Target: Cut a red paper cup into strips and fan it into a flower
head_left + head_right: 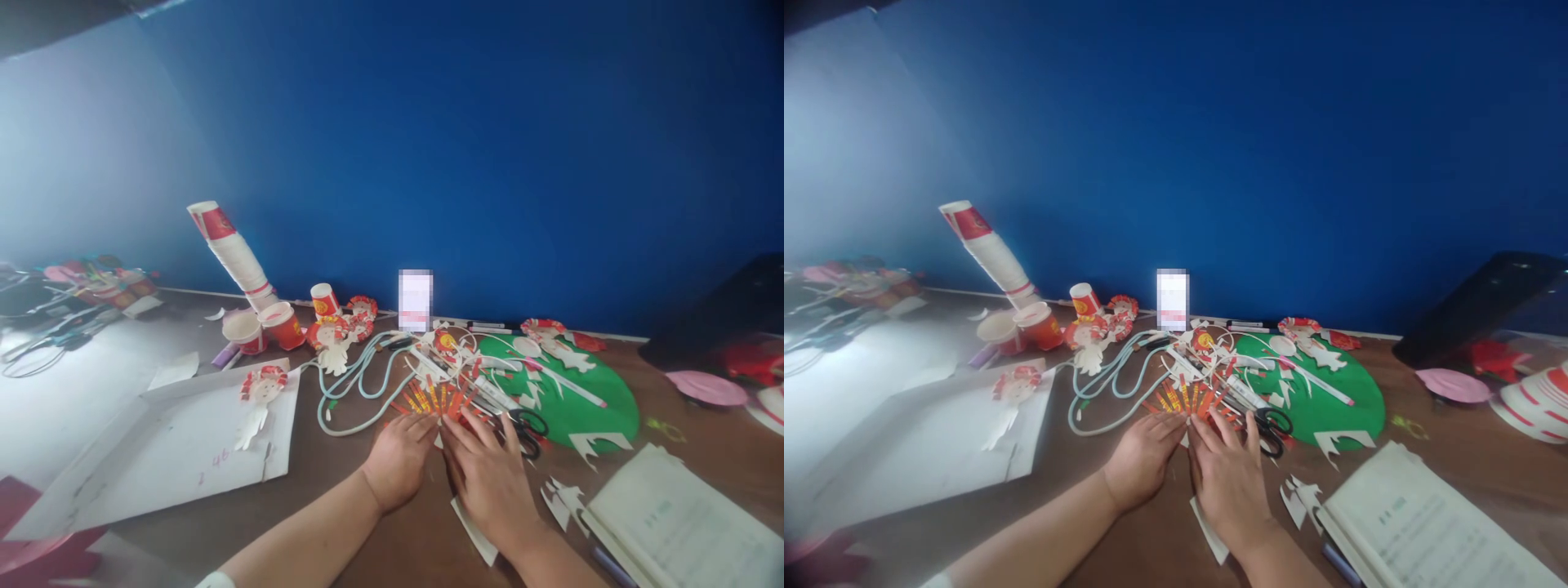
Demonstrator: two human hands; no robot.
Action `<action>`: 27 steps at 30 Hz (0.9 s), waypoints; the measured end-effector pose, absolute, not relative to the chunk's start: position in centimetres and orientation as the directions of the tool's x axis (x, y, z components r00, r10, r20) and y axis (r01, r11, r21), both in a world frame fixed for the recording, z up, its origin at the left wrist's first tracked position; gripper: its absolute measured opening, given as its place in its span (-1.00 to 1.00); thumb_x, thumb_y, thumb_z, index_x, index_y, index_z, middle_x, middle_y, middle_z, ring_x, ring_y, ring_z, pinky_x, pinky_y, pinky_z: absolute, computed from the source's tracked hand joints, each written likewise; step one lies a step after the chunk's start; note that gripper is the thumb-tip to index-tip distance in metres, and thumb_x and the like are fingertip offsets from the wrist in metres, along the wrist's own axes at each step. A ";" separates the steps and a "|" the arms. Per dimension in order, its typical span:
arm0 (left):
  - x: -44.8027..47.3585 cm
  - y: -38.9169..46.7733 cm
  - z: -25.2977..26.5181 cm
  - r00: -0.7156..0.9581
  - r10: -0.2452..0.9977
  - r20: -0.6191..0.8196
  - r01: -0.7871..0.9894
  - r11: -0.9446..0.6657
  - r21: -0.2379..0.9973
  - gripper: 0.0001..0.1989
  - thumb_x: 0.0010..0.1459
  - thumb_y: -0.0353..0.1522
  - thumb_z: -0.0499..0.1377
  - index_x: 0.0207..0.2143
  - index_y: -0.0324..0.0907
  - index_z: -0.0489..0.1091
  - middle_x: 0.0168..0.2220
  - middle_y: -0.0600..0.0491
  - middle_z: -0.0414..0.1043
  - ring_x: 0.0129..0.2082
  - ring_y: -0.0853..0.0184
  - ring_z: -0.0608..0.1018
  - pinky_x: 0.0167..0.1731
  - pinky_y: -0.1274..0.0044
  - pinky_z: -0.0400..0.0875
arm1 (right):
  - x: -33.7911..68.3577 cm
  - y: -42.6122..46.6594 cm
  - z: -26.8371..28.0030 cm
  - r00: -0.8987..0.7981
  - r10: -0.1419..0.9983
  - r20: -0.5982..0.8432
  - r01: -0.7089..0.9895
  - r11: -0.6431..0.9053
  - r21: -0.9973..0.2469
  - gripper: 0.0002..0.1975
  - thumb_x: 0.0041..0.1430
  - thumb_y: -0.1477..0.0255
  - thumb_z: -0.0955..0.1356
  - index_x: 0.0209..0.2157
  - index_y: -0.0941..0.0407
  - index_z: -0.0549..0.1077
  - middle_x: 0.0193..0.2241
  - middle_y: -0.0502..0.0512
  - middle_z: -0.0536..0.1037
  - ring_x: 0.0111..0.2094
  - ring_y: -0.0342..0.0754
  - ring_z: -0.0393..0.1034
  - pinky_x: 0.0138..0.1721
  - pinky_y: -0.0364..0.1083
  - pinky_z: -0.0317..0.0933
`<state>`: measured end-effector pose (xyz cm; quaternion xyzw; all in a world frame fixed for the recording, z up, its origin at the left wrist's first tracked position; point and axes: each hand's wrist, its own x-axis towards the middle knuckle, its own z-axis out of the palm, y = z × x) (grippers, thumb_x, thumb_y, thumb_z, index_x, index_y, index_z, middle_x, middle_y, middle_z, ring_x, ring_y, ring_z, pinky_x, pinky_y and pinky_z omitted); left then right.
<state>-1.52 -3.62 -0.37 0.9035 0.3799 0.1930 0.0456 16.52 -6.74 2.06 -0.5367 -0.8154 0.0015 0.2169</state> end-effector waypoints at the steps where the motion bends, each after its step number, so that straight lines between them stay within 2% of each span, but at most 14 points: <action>1: -1.5 -3.6 -0.4 0.638 0.705 0.310 0.669 -0.707 0.228 -0.56 0.18 -0.45 -0.02 0.11 -0.27 0.27 0.10 -0.09 0.35 0.09 0.26 0.37 0.08 0.39 0.28 | 16.5 -6.7 2.0 -0.331 0.874 0.356 0.878 0.424 -0.224 -0.66 0.22 0.32 0.29 0.04 -0.11 0.42 0.03 -0.04 0.49 0.14 0.11 0.21 0.21 0.33 -0.34; 5: -1.5 -3.6 -0.2 0.635 0.707 0.310 0.674 -0.704 0.225 -0.58 0.17 -0.46 0.00 0.10 -0.28 0.28 0.07 -0.09 0.37 0.06 0.26 0.39 0.06 0.39 0.29 | 16.3 -6.7 1.8 -0.350 0.866 0.358 0.880 0.435 -0.191 -0.65 0.24 0.37 0.26 0.05 -0.05 0.42 0.02 0.05 0.51 0.12 0.10 0.23 0.21 0.32 -0.36; 10: -1.3 -3.5 0.3 0.643 0.697 0.317 0.673 -0.712 0.201 -0.62 0.18 -0.45 -0.02 0.04 -0.29 0.31 0.02 -0.11 0.40 -0.01 0.23 0.42 0.01 0.39 0.31 | 16.0 -6.4 1.6 -0.340 0.874 0.346 0.881 0.425 -0.209 -0.67 0.21 0.43 0.28 0.00 -0.01 0.47 -0.02 0.06 0.53 0.11 0.08 0.26 0.23 0.29 -0.47; 13: -1.3 -3.5 1.0 0.657 0.686 0.312 0.659 -0.724 0.205 -0.65 0.15 -0.44 0.01 -0.01 -0.26 0.34 -0.03 -0.09 0.42 -0.02 0.21 0.42 0.00 0.38 0.31 | 16.1 -6.2 2.0 -0.340 0.861 0.378 0.869 0.441 -0.224 -0.70 0.20 0.45 0.28 -0.06 -0.03 0.50 -0.05 0.02 0.56 0.09 0.09 0.29 0.22 0.30 -0.41; 17: -1.6 -3.5 2.1 0.659 0.656 0.367 0.651 -0.742 0.157 -0.70 0.14 -0.39 0.05 -0.08 -0.25 0.38 -0.05 -0.09 0.42 0.03 0.14 0.36 0.04 0.32 0.25 | 17.2 -5.9 3.2 -0.335 0.760 0.557 0.830 0.518 -0.208 -0.74 0.22 0.47 0.26 -0.14 0.00 0.53 -0.08 0.03 0.57 0.00 0.05 0.39 0.22 0.26 -0.27; 20: -1.7 -3.5 2.6 0.675 0.619 0.401 0.629 -0.767 0.124 -0.72 0.17 -0.33 0.07 -0.10 -0.22 0.39 -0.01 -0.08 0.39 0.06 0.15 0.33 0.08 0.31 0.19 | 18.6 -5.5 3.8 -0.255 0.642 0.724 0.830 0.529 -0.177 -0.76 0.18 0.50 0.31 -0.13 0.04 0.51 -0.06 0.07 0.56 -0.04 0.02 0.42 0.21 0.21 -0.14; 22: -1.6 -3.3 2.6 0.701 0.575 0.421 0.601 -0.795 0.084 -0.76 0.19 -0.30 0.08 -0.14 -0.19 0.40 -0.01 -0.05 0.39 0.06 0.18 0.32 0.08 0.32 0.17 | 19.3 -5.3 3.9 -0.207 0.590 0.780 0.834 0.524 -0.174 -0.75 0.15 0.52 0.33 -0.13 0.06 0.50 -0.08 0.08 0.57 -0.08 0.02 0.44 0.19 0.20 -0.06; 27: -1.1 -2.9 2.2 0.721 0.523 0.455 0.584 -0.811 0.006 -0.83 0.24 -0.36 0.05 -0.34 -0.17 0.41 -0.19 0.01 0.47 -0.15 0.24 0.42 -0.18 0.38 0.29 | 19.7 -4.9 3.8 -0.135 0.539 0.832 0.814 0.539 -0.217 -0.72 0.11 0.57 0.34 -0.13 0.06 0.49 -0.10 0.10 0.56 -0.08 0.04 0.43 0.15 0.20 0.04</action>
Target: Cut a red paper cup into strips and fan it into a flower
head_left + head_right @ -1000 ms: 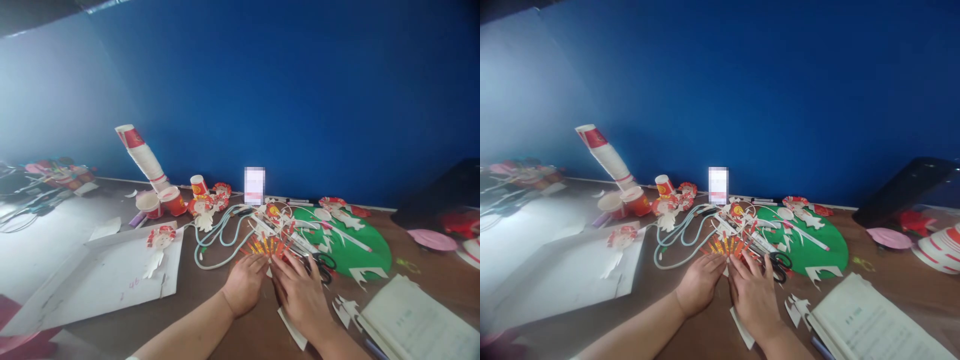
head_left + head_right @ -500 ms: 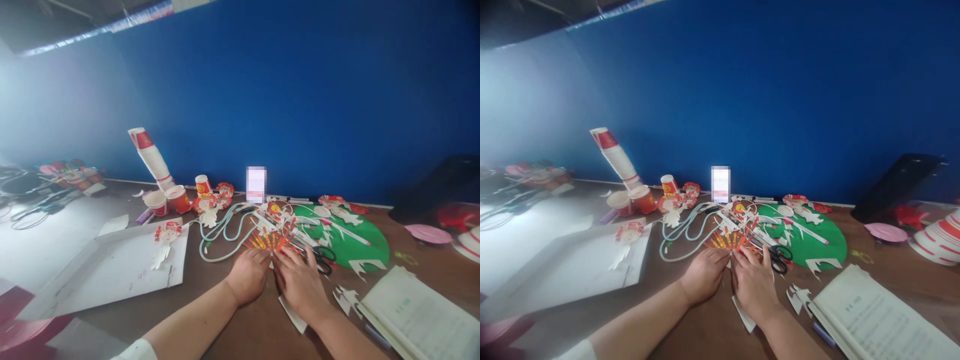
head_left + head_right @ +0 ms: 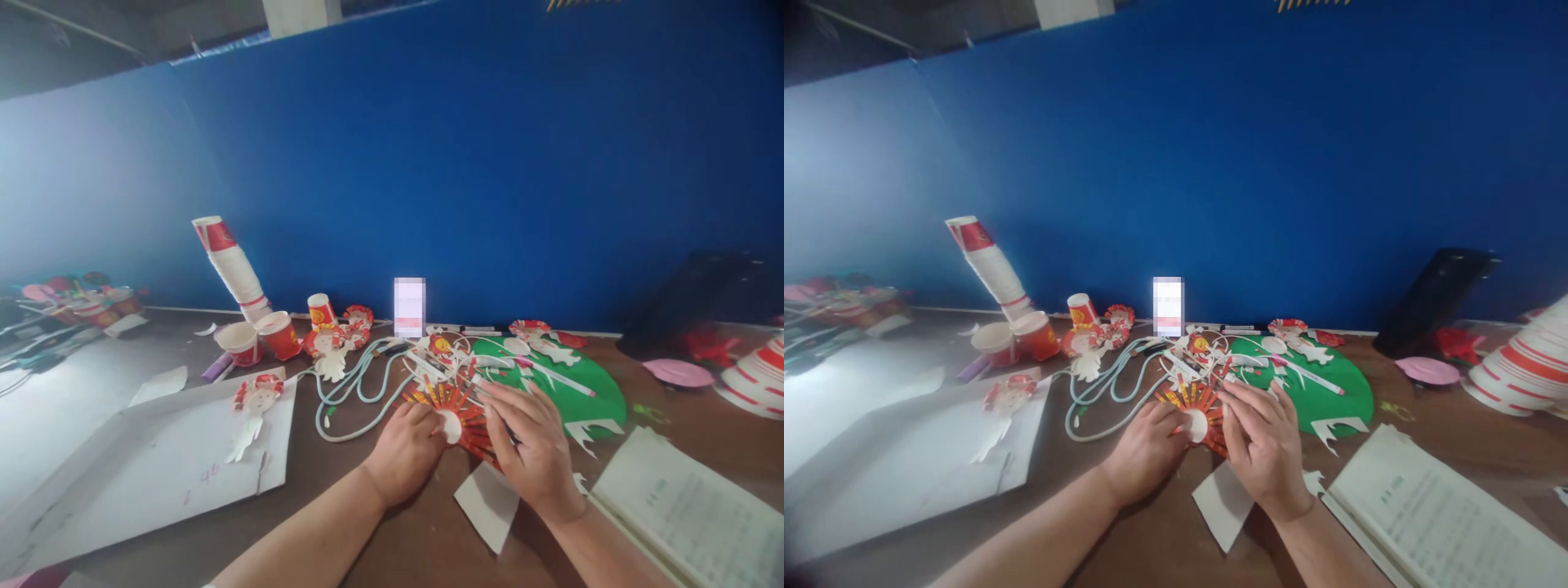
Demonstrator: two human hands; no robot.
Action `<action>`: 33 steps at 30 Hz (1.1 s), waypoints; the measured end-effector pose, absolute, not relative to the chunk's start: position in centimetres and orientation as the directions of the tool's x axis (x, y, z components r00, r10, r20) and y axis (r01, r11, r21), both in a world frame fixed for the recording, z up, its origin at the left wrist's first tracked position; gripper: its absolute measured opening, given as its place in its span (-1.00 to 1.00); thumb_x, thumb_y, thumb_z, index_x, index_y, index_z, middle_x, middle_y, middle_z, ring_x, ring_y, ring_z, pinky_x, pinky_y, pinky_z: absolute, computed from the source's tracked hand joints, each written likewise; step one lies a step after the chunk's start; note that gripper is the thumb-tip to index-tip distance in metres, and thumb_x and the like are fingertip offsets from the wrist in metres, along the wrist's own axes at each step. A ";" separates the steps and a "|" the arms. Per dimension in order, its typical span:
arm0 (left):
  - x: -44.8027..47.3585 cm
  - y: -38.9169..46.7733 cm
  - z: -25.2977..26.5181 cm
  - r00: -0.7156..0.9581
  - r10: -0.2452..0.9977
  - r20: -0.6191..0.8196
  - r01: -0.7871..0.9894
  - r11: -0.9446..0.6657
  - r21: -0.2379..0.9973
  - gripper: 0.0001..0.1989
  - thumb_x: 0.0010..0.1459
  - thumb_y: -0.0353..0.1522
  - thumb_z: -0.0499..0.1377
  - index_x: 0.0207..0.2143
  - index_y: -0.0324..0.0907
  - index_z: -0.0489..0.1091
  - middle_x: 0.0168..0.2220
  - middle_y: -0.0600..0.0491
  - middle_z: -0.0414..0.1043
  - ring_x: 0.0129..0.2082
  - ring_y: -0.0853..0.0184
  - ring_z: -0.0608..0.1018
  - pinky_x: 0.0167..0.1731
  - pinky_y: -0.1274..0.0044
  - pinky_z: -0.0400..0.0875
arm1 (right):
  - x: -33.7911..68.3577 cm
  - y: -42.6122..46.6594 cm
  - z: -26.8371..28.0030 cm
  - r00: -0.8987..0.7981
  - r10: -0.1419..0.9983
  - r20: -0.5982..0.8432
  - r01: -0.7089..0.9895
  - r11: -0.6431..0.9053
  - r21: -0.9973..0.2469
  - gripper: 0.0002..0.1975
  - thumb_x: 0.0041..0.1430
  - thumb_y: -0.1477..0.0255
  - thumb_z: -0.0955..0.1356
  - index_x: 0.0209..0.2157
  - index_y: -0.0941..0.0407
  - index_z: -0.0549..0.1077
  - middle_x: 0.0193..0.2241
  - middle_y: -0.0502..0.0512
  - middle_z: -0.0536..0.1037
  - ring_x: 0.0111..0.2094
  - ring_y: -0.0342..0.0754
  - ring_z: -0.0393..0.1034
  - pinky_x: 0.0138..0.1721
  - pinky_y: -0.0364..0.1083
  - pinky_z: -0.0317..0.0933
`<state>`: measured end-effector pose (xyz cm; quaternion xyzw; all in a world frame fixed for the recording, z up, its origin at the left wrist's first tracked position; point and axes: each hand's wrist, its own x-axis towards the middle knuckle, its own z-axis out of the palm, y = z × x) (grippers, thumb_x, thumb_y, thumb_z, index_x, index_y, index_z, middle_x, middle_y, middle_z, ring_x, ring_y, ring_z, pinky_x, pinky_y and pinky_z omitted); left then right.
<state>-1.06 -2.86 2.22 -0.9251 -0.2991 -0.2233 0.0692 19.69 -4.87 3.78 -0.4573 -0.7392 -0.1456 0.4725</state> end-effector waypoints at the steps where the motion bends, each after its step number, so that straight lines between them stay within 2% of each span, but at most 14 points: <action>1: -1.1 -2.8 2.3 0.712 0.528 0.463 0.590 -0.807 0.014 -0.84 0.23 -0.36 0.05 -0.35 -0.17 0.41 -0.23 0.02 0.47 -0.19 0.25 0.43 -0.22 0.39 0.30 | 19.7 -4.9 3.8 -0.119 0.530 0.840 0.803 0.549 -0.233 -0.71 0.11 0.57 0.34 -0.12 0.06 0.49 -0.09 0.11 0.55 -0.07 0.04 0.42 0.13 0.19 0.07; 4: -1.8 -2.8 3.0 0.612 0.573 0.546 0.618 -0.777 0.122 -0.86 0.22 -0.39 0.06 -0.25 -0.17 0.41 -0.25 0.01 0.47 -0.25 0.27 0.44 -0.24 0.41 0.30 | 19.7 -5.0 4.1 -0.025 0.508 0.861 0.767 0.562 -0.310 -0.62 0.13 0.57 0.32 0.00 0.05 0.43 -0.03 0.15 0.49 0.00 0.07 0.36 0.08 0.14 0.17; 6: -2.6 -2.8 3.8 0.406 0.622 0.670 0.638 -0.718 0.280 -0.82 0.22 -0.44 0.04 -0.19 -0.17 0.41 -0.24 -0.01 0.47 -0.24 0.28 0.44 -0.18 0.41 0.30 | 19.7 -5.1 4.2 0.095 0.509 0.856 0.761 0.517 -0.392 -0.57 0.17 0.53 0.30 0.09 0.08 0.36 0.02 0.20 0.44 0.05 0.09 0.31 0.07 0.13 0.17; 8: -3.2 -2.6 4.6 0.173 0.687 0.706 0.566 -0.656 0.499 -0.84 0.20 -0.41 0.09 -0.19 -0.15 0.42 -0.23 -0.02 0.47 -0.21 0.29 0.45 -0.14 0.42 0.31 | 19.9 -5.1 4.1 0.217 0.526 0.822 0.751 0.448 -0.485 -0.54 0.19 0.46 0.28 0.14 0.13 0.30 0.05 0.26 0.40 0.08 0.13 0.26 0.09 0.16 0.13; 10: -3.6 -2.1 5.6 -0.104 0.813 0.573 0.367 -0.505 0.782 -0.87 0.16 -0.34 0.15 -0.25 -0.16 0.43 -0.29 0.00 0.47 -0.27 0.32 0.47 -0.20 0.47 0.33 | 20.0 -4.8 3.8 0.302 0.559 0.772 0.705 0.414 -0.576 -0.53 0.20 0.38 0.28 0.14 0.15 0.29 0.06 0.29 0.38 0.07 0.15 0.26 0.07 0.16 0.14; 12: -3.4 -1.1 6.6 -0.243 0.931 0.273 -0.042 -0.291 0.956 -0.83 0.11 -0.27 0.20 -0.33 -0.20 0.42 -0.38 0.02 0.45 -0.39 0.38 0.47 -0.33 0.55 0.35 | 20.0 -4.4 3.5 0.357 0.619 0.699 0.620 0.403 -0.673 -0.52 0.20 0.30 0.27 0.13 0.14 0.29 0.05 0.28 0.38 0.03 0.15 0.30 0.02 0.14 0.19; 14: -2.8 0.2 7.6 -0.183 0.982 0.054 -0.489 -0.139 0.861 -0.81 0.04 -0.28 0.26 -0.36 -0.23 0.40 -0.44 0.06 0.41 -0.46 0.45 0.45 -0.38 0.61 0.35 | 19.7 -3.6 3.5 0.408 0.685 0.603 0.506 0.381 -0.774 -0.51 0.19 0.24 0.28 0.12 0.12 0.29 0.04 0.26 0.39 0.02 0.14 0.31 0.00 0.12 0.21; 15: -2.3 1.0 8.1 -0.120 0.993 0.005 -0.625 -0.080 0.776 -0.81 -0.01 -0.33 0.30 -0.39 -0.24 0.39 -0.46 0.08 0.40 -0.48 0.48 0.44 -0.38 0.63 0.36 | 19.4 -3.1 3.7 0.427 0.719 0.548 0.437 0.366 -0.821 -0.50 0.18 0.21 0.29 0.12 0.11 0.29 0.05 0.25 0.39 0.02 0.14 0.31 0.01 0.12 0.22; 17: -1.3 2.6 8.6 -0.047 0.999 -0.022 -0.753 -0.021 0.658 -0.82 -0.08 -0.42 0.34 -0.45 -0.27 0.38 -0.50 0.09 0.37 -0.50 0.51 0.43 -0.38 0.66 0.37 | 18.3 -1.8 4.6 0.419 0.805 0.420 0.285 0.322 -0.903 -0.46 0.14 0.15 0.31 0.11 0.09 0.28 0.07 0.21 0.38 0.04 0.13 0.31 0.03 0.09 0.22; 20: 0.7 5.0 8.4 -0.026 0.999 -0.040 -0.832 0.001 0.555 -0.83 -0.11 -0.50 0.33 -0.49 -0.29 0.36 -0.52 0.09 0.37 -0.52 0.52 0.44 -0.41 0.68 0.38 | 16.0 0.5 6.5 0.227 0.943 0.243 0.025 0.244 -0.969 -0.34 0.09 0.13 0.35 0.18 0.07 0.18 0.06 0.17 0.42 0.06 0.11 0.32 0.02 0.06 0.26; 22: 2.0 6.3 7.5 -0.031 0.999 -0.038 -0.880 -0.009 0.475 -0.83 -0.13 -0.55 0.32 -0.49 -0.28 0.36 -0.48 0.07 0.40 -0.47 0.50 0.48 -0.36 0.68 0.40 | 14.3 2.1 7.4 0.120 0.974 0.191 -0.089 0.202 -0.975 -0.31 0.01 0.13 0.40 0.14 0.10 0.22 0.00 0.20 0.48 0.03 0.13 0.37 0.02 0.08 0.26; 26: 3.7 7.7 4.9 0.020 1.000 0.021 -0.903 0.009 0.429 -0.83 -0.12 -0.52 0.33 -0.51 -0.28 0.36 -0.51 0.08 0.40 -0.50 0.49 0.48 -0.36 0.65 0.40 | 11.7 3.7 6.7 -0.036 0.963 0.266 -0.148 0.258 -0.955 -0.48 -0.09 0.19 0.46 -0.07 0.07 0.41 -0.12 0.12 0.56 -0.02 0.11 0.41 0.02 0.07 0.25; 28: 3.9 7.8 3.7 0.033 0.999 -0.017 -0.905 0.037 0.425 -0.80 -0.15 -0.49 0.35 -0.49 -0.27 0.36 -0.50 0.06 0.42 -0.48 0.48 0.49 -0.35 0.65 0.39 | 11.1 3.9 5.5 0.009 0.953 0.303 -0.118 0.302 -0.946 -0.50 -0.13 0.25 0.49 -0.10 0.04 0.43 -0.17 0.07 0.59 -0.04 0.10 0.43 0.00 0.07 0.28; 33: 4.4 7.3 1.6 0.061 0.998 0.001 -0.873 0.053 0.484 -0.71 -0.23 -0.46 0.40 -0.48 -0.26 0.34 -0.47 0.06 0.44 -0.46 0.44 0.51 -0.34 0.61 0.39 | 11.9 4.7 3.3 0.266 0.937 0.228 -0.104 0.263 -0.959 -0.67 -0.12 0.28 0.47 -0.26 0.09 0.51 -0.28 0.08 0.62 -0.14 0.12 0.48 -0.09 0.03 0.34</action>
